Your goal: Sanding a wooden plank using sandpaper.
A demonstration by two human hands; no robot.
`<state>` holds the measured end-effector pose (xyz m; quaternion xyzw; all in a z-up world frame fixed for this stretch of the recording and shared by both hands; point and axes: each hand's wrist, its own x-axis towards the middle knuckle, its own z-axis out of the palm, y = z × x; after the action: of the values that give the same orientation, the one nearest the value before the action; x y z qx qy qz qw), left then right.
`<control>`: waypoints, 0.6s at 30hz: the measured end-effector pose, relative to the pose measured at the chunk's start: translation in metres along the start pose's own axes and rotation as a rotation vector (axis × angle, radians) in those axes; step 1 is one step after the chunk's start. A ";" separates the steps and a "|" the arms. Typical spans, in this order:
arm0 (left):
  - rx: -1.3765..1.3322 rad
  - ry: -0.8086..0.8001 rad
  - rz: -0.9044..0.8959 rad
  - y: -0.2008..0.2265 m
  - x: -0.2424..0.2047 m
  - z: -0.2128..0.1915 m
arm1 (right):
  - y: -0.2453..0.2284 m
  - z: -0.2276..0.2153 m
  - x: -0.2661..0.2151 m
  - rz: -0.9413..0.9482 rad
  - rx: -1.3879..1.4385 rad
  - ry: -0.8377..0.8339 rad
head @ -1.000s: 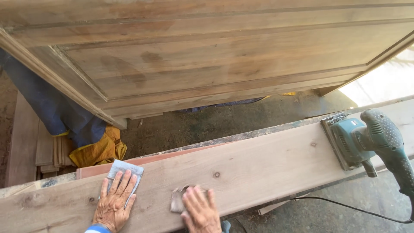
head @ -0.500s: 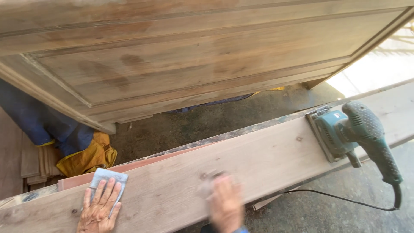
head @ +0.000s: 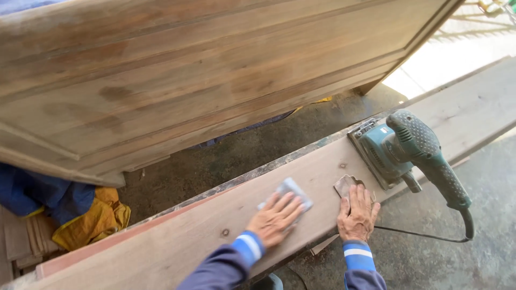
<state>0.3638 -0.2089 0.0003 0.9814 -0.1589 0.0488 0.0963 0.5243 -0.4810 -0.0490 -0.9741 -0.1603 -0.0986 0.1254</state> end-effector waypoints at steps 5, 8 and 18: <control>-0.038 0.030 0.032 0.001 -0.042 0.002 | -0.010 -0.030 0.007 0.001 0.015 -0.071; -0.014 0.082 0.039 -0.022 -0.158 -0.013 | -0.002 -0.020 0.006 -0.045 0.081 -0.039; -0.150 -0.193 0.012 0.013 0.073 0.004 | -0.001 -0.012 0.004 -0.041 0.098 0.033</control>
<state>0.4294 -0.2436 0.0079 0.9706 -0.1765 -0.0576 0.1532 0.5254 -0.4824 -0.0361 -0.9616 -0.1826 -0.1094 0.1734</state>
